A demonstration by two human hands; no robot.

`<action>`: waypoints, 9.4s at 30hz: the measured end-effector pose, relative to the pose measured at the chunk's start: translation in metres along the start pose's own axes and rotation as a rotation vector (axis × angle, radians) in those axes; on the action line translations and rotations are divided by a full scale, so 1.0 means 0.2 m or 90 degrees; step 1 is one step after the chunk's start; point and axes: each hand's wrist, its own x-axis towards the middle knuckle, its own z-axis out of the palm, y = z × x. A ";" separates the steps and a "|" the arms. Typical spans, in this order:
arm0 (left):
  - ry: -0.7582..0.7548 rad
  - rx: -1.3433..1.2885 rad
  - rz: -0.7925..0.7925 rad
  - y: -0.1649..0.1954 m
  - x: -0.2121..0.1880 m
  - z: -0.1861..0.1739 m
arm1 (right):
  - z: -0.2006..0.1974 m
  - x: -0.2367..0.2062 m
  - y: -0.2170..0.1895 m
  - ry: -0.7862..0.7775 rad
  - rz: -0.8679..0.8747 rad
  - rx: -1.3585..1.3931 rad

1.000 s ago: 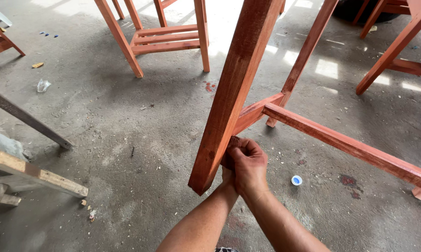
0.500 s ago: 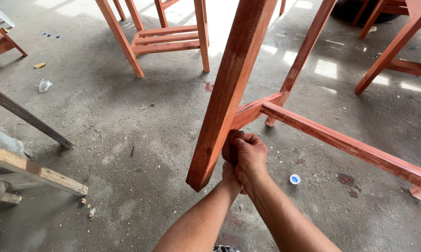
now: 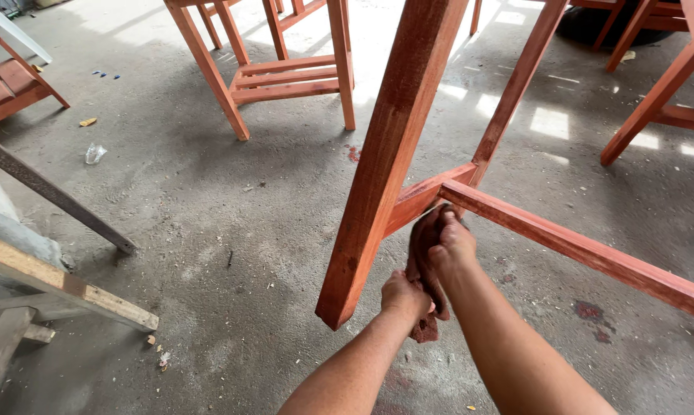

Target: The person wipes a reddish stain or finish onto wooden chair and table frames using a cloth, working the cloth along the legs and stretchers of each frame and moving between pieces in the workshop.

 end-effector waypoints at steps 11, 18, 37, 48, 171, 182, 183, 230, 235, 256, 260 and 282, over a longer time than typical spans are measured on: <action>-0.091 -0.294 -0.043 0.04 0.06 0.06 | 0.05 -0.06 0.01 -0.281 -0.244 -0.152; -0.144 -0.987 -0.162 0.19 0.05 0.19 | 0.10 -0.02 -0.12 -0.127 -0.402 -0.507; -0.141 -0.664 0.032 0.02 0.09 0.10 | -0.16 -0.11 0.10 -0.383 -0.253 -0.191; 0.011 -0.304 0.114 0.07 -0.06 -0.02 | -0.17 -0.54 0.01 -0.492 -0.138 -0.289; 0.479 -0.013 0.523 0.78 -0.04 0.52 | -0.97 -0.36 -0.51 -0.116 -0.237 -0.401; 0.265 0.257 0.764 0.52 -0.41 0.89 | -1.18 -0.45 -0.66 0.076 -0.304 -0.116; 0.252 0.289 0.806 0.50 -0.37 0.85 | -1.15 -0.44 -0.63 0.056 -0.318 -0.145; 0.345 -0.237 0.461 0.60 -0.10 0.65 | -1.00 -0.49 -0.60 -0.018 -0.321 -0.203; 0.419 -0.133 0.541 0.58 -0.13 0.80 | -1.10 -0.48 -0.61 0.078 -0.291 -0.228; -0.215 0.181 0.788 0.52 -1.01 1.90 | -1.72 -0.68 -1.05 0.397 -0.431 0.076; -0.247 0.196 0.752 0.54 -1.12 1.99 | -1.79 -0.70 -1.13 0.409 -0.498 0.065; -0.234 0.336 0.841 0.50 -1.07 1.95 | -1.74 -0.70 -1.12 0.446 -0.459 0.061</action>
